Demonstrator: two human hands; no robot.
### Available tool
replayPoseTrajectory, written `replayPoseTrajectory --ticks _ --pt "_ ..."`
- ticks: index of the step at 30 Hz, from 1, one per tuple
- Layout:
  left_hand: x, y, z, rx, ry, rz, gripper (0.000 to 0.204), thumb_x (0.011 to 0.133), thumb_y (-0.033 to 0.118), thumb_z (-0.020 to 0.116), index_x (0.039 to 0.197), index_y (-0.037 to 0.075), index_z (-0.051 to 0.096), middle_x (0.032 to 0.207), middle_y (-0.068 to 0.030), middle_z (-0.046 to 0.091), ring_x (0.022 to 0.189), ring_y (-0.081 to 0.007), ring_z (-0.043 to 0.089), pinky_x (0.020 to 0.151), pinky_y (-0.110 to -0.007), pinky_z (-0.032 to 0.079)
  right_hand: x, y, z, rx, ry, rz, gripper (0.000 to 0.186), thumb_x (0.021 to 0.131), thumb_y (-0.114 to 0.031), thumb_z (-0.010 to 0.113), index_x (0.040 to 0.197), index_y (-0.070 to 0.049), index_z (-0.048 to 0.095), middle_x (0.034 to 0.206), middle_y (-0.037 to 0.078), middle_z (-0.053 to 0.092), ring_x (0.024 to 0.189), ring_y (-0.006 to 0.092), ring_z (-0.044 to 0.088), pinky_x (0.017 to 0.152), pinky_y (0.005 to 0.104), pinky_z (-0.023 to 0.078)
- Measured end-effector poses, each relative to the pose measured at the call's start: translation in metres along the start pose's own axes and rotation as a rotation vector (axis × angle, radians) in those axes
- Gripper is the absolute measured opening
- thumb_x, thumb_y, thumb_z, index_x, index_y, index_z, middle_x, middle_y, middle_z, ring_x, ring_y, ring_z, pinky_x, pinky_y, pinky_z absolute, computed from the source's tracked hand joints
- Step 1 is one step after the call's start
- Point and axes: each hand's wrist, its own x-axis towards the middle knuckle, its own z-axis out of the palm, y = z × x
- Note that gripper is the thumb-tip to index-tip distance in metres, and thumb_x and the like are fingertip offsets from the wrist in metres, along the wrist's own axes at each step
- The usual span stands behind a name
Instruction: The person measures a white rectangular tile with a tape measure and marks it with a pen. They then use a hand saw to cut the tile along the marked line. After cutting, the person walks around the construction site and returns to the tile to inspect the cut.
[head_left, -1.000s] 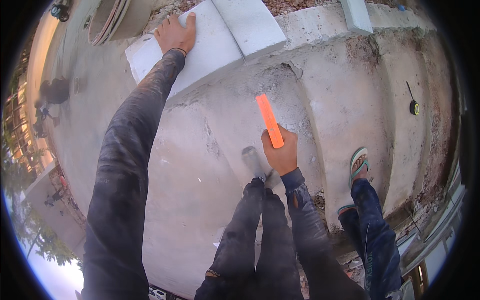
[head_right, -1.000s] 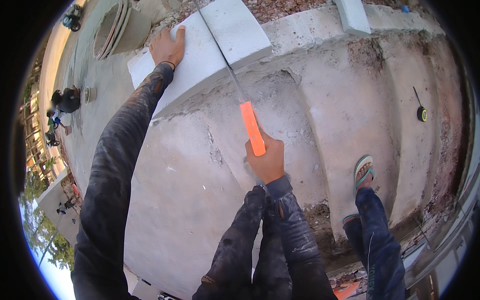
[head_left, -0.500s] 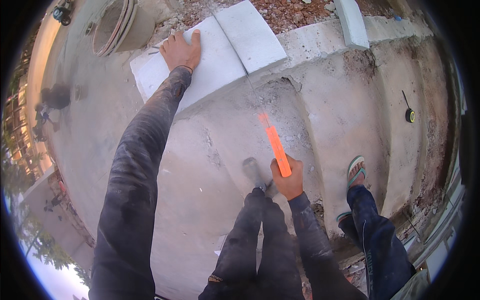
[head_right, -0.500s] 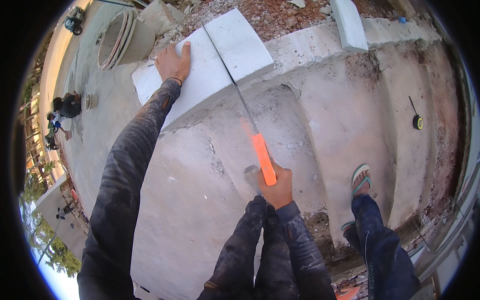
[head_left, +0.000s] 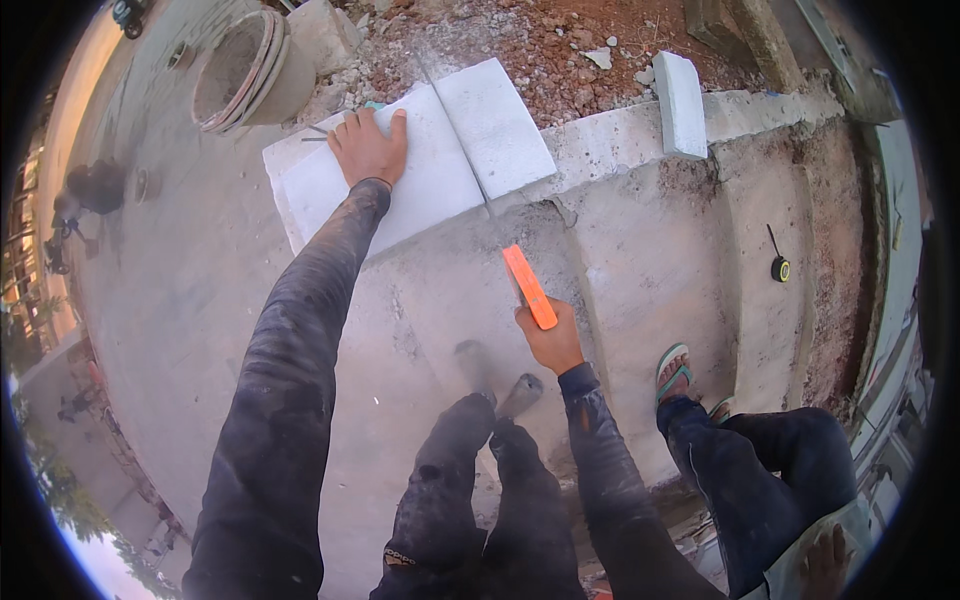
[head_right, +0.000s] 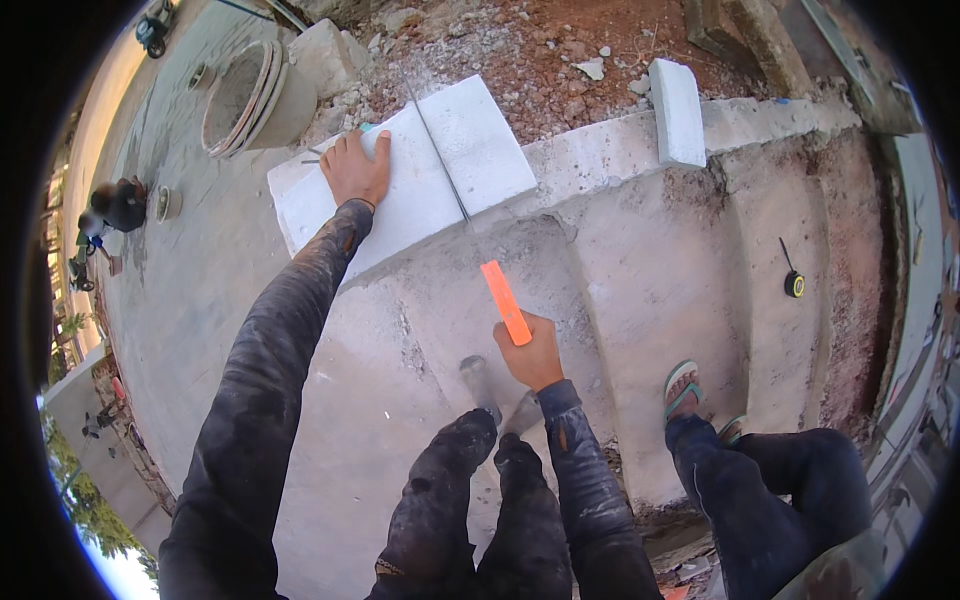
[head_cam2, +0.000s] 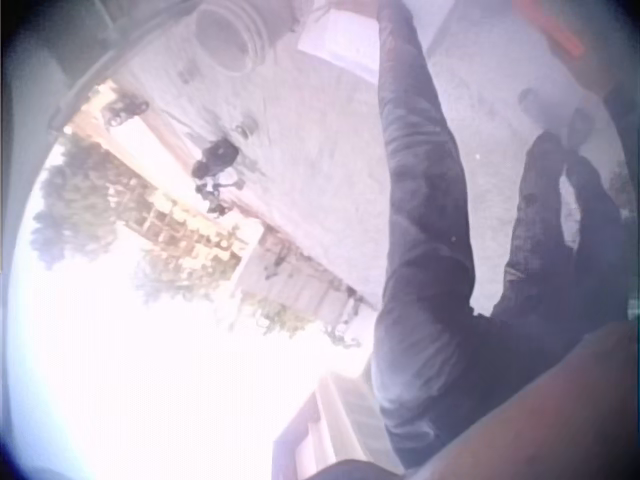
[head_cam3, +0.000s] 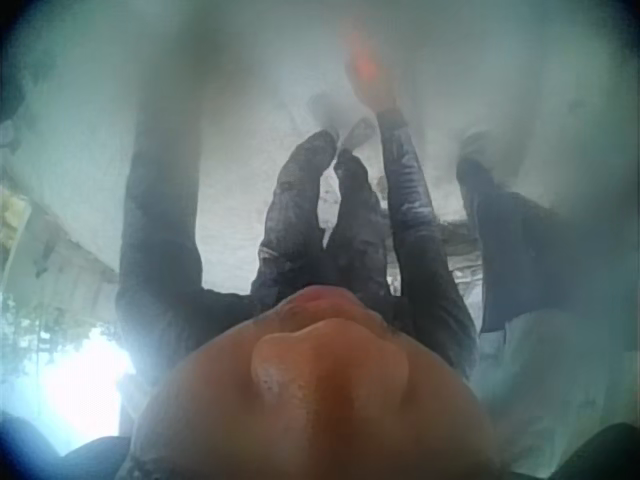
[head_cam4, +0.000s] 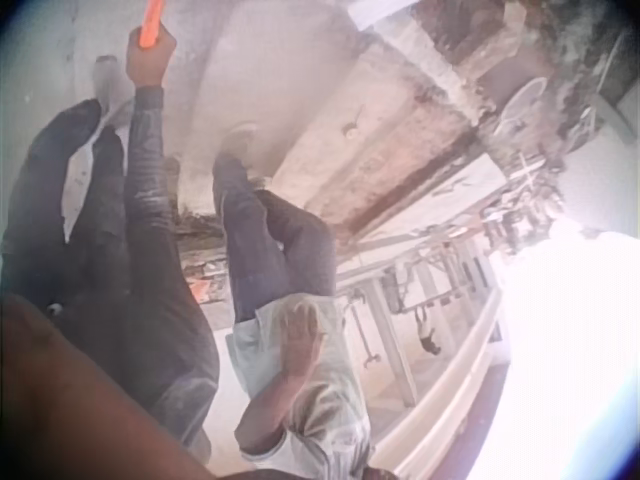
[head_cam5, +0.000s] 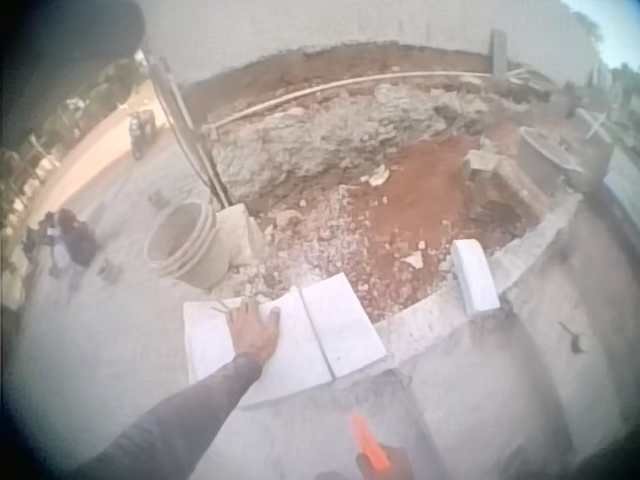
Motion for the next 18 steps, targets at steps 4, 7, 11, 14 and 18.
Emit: replayPoseTrajectory --ticks 4,7,11,14,18 --pt "0.005 0.019 -0.002 -0.068 -0.020 -0.013 0.058 0.091 0.053 0.050 0.116 0.001 0.060 0.111 -0.0188 0.059 0.113 -0.0344 0.050 0.108 -0.050 0.024 0.003 -0.005 -0.015 -0.034 -0.002 0.031 0.020 0.082 -0.009 0.062 0.069 0.003 0.053 0.055 0.004 0.045 0.054 0.0082 0.040 0.050 0.0322 0.037" --pt "0.000 0.009 -0.009 -0.058 -0.013 0.001 0.057 0.091 0.051 0.051 0.115 0.000 0.060 0.108 -0.0187 0.060 0.110 -0.0351 0.050 0.107 -0.050 0.026 -0.006 -0.004 0.006 -0.083 0.043 0.036 0.017 0.082 -0.009 0.062 0.071 0.003 0.055 0.055 0.006 0.050 0.051 0.0105 0.043 0.050 0.0331 0.039" --pt "-0.005 0.010 -0.013 -0.098 -0.014 -0.007 0.056 0.091 0.049 0.052 0.116 -0.001 0.058 0.106 -0.0182 0.058 0.110 -0.0351 0.049 0.108 -0.051 0.023 -0.075 0.016 -0.007 -0.161 0.065 0.068 0.009 0.082 -0.006 0.062 0.078 0.002 0.062 0.057 0.010 0.057 0.048 0.0148 0.053 0.051 0.0332 0.044" --pt "-0.006 0.016 -0.017 -0.118 -0.049 -0.017 0.056 0.091 0.048 0.053 0.117 -0.002 0.057 0.106 -0.0189 0.057 0.111 -0.0352 0.048 0.109 -0.051 0.022 -0.094 0.008 -0.015 -0.168 0.073 0.120 0.008 0.082 -0.006 0.063 0.078 0.001 0.062 0.057 0.010 0.056 0.049 0.0141 0.054 0.051 0.0323 0.044" --pt "-0.002 0.015 -0.017 -0.117 -0.045 -0.008 0.056 0.091 0.048 0.053 0.116 -0.002 0.058 0.106 -0.0187 0.057 0.110 -0.0351 0.049 0.109 -0.051 0.023 -0.093 -0.004 -0.001 -0.172 0.096 0.133 0.011 0.083 -0.008 0.064 0.078 0.001 0.063 0.057 0.010 0.057 0.050 0.0135 0.056 0.051 0.0305 0.045"
